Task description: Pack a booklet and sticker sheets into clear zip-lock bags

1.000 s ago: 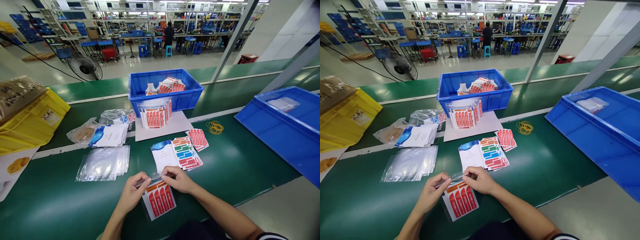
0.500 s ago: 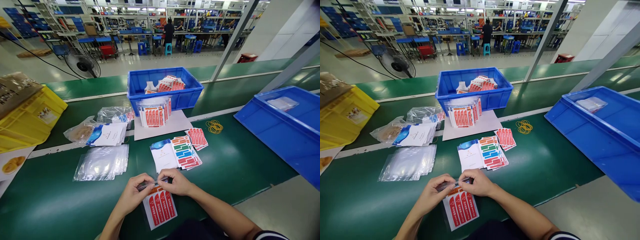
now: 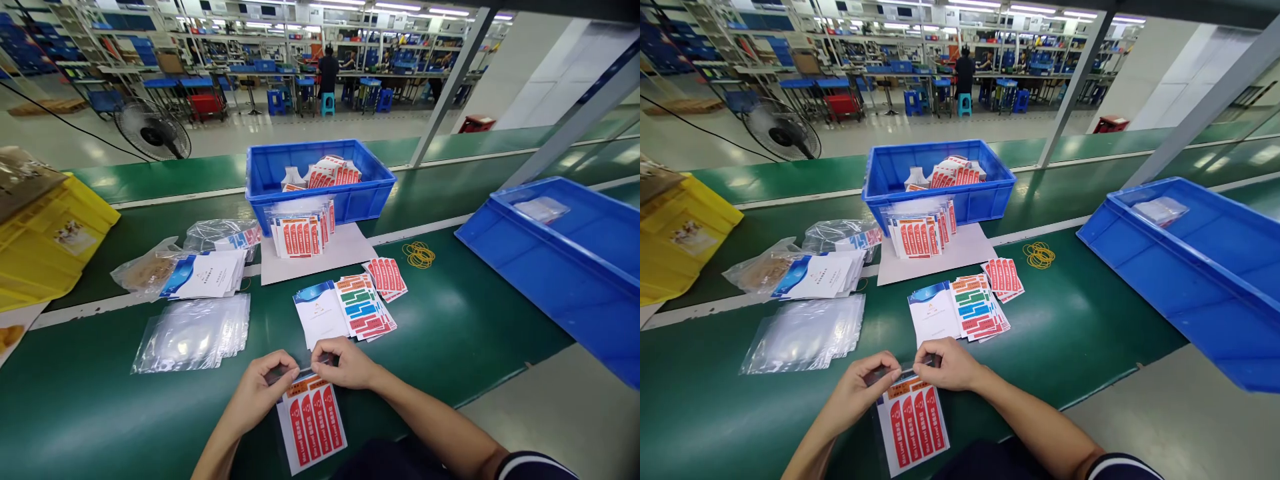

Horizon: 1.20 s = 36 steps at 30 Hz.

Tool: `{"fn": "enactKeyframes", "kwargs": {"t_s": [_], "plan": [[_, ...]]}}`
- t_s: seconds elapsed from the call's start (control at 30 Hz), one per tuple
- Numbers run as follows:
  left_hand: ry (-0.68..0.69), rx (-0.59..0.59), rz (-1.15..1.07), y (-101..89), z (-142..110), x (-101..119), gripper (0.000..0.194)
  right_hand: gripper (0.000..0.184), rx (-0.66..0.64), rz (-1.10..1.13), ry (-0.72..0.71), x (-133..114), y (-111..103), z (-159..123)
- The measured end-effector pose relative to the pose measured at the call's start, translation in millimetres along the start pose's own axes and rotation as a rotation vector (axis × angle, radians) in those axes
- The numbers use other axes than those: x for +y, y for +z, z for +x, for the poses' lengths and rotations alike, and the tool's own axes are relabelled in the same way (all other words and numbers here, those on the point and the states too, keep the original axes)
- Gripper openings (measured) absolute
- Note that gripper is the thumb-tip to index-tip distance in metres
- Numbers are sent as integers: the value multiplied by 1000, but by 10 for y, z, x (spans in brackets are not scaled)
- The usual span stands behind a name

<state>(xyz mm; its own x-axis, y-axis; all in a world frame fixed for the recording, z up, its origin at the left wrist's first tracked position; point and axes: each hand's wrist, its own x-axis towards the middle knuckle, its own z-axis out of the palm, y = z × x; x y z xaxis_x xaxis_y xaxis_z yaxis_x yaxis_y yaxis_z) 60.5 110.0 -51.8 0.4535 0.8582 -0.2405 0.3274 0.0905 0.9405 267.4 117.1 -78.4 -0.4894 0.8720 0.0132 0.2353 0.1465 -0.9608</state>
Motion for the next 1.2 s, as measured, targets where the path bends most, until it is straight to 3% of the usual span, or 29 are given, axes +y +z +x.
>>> {"fn": "enactKeyframes", "kwargs": {"t_s": [0.17,0.37,0.63,0.8,1.0,1.2], "plan": [[-42,-63,52,-111,-17,-33,23,9,-19,-54,10,17,-74,-4],[-11,-51,114,-135,-39,8,25,6,-35,-106,-34,-34,-64,-22],[-89,-45,-64,-202,-54,-23,25,9,62,-83,6,22,-85,-9],[-37,12,-50,-264,-79,-17,26,8,49,-38,-9,18,-91,0],[70,7,122,-239,-87,57,24,7,69,-52,-28,31,-52,0],[28,-30,146,-124,-31,13,19,6,47,-17,-30,-21,19,10]]}}
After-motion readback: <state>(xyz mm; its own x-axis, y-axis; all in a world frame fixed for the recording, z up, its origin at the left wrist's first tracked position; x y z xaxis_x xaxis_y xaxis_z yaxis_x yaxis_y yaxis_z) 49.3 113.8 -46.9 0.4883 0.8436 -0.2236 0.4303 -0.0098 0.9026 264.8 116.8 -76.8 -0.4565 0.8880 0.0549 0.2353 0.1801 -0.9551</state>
